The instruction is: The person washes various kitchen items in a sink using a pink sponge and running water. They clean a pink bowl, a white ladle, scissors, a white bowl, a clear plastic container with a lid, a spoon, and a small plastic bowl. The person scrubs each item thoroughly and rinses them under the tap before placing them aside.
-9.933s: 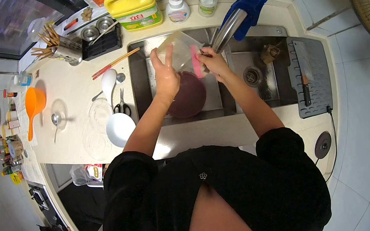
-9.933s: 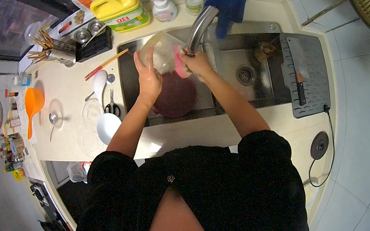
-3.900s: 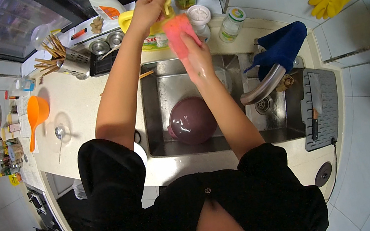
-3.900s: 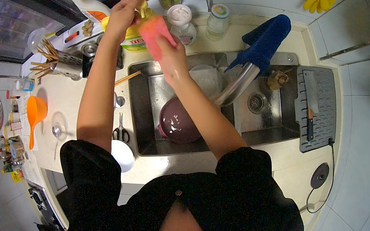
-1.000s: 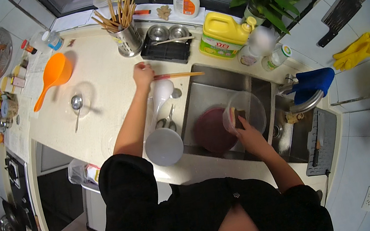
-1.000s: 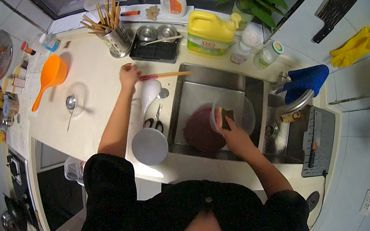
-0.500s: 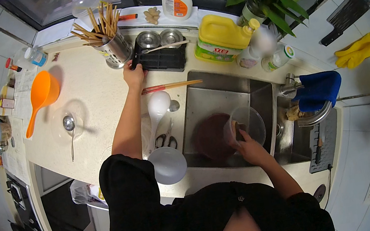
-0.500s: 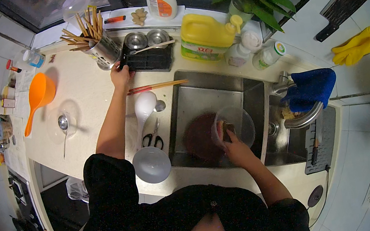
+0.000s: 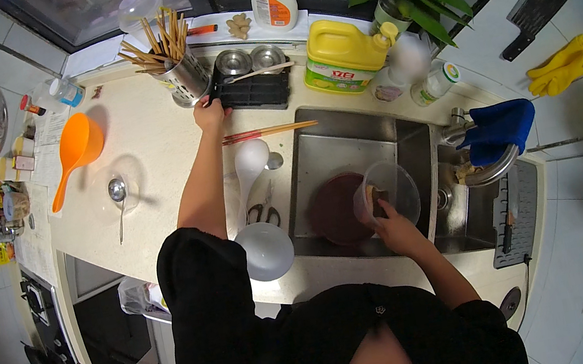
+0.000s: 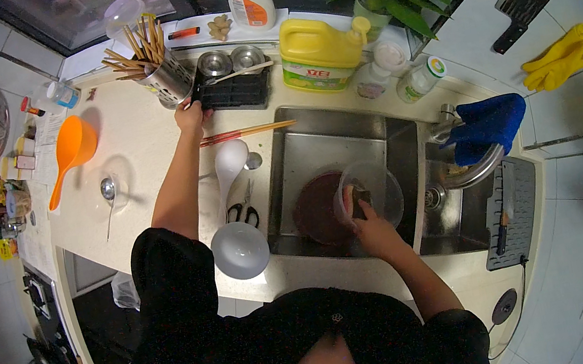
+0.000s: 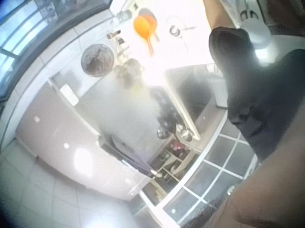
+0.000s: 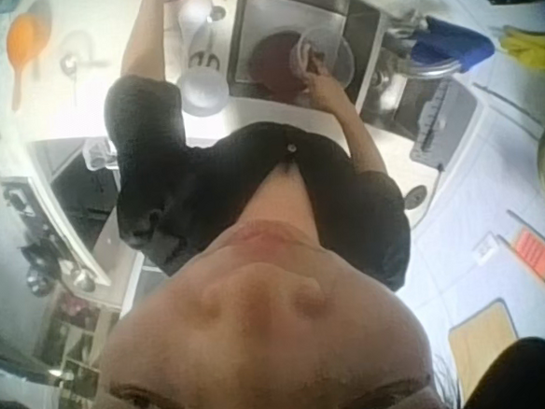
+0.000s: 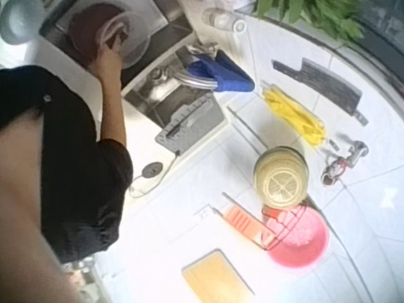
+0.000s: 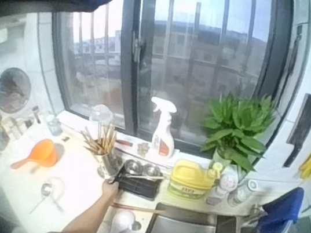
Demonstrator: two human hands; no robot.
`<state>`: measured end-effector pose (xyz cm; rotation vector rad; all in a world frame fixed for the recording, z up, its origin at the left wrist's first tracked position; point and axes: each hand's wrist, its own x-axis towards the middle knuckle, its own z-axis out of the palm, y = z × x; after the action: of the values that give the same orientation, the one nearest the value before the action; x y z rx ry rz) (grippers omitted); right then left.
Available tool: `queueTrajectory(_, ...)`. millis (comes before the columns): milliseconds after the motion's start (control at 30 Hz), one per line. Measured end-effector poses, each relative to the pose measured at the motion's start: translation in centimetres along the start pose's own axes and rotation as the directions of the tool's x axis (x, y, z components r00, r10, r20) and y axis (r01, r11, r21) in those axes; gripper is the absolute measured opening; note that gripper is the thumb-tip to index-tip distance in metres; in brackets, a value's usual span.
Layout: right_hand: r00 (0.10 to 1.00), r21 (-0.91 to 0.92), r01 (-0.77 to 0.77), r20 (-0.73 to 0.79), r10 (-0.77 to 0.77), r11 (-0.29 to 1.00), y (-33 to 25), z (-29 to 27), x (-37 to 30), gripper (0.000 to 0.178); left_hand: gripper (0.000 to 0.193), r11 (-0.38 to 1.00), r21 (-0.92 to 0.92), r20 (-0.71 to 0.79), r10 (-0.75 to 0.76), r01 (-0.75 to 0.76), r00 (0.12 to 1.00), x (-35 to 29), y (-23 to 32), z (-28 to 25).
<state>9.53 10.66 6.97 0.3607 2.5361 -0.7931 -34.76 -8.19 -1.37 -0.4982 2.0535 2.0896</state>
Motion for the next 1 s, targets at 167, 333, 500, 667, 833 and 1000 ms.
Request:
queueTrajectory(167, 0.997, -0.025, 0.039, -0.060, -0.041, 0.999, 1.1, 0.5, -1.2, 0.025, 0.032, 1.000, -0.029, -0.001, -0.011, 0.011, 1.000, 0.8, -0.2, -0.2)
queueTrajectory(333, 1.000, 0.013, -0.025, 0.003, 0.025, 1.000, 0.0, -1.2, -2.1, 0.027, 0.027, 0.982, 0.125, -0.076, 0.155, -0.145, 0.985, -1.4, 1.3, -0.5)
queueTrajectory(500, 0.977, 0.036, 0.108, -0.186, -0.100, 0.993, -1.7, -2.2, -2.3, 0.022, 0.030, 0.997, -0.003, 0.602, 0.060, -0.073, 0.796, -16.0, 5.1, -0.3)
queueTrajectory(667, 0.876, -0.177, 0.325, -0.314, -0.366, 0.929, -5.3, -3.2, -1.7, 0.029, 0.090, 0.932, 0.337, 0.857, -0.361, 0.131, 0.367, -29.0, 5.6, -2.0)
queueTrajectory(833, 0.773, -0.043, 0.546, -0.360, -0.523, 0.837, -6.8, -5.0, -3.5, 0.037, 0.070, 0.934, 0.095, 0.836, -0.262, 0.343, 0.481, -31.7, 3.5, -2.1)
queueTrajectory(1000, 0.860, 0.164, 0.317, -0.466, -0.210, 0.934, -7.2, -7.7, -4.2, 0.039, 0.062, 0.971, 0.028, 0.787, -0.168, 0.239, 0.593, -36.2, 3.9, -1.9)
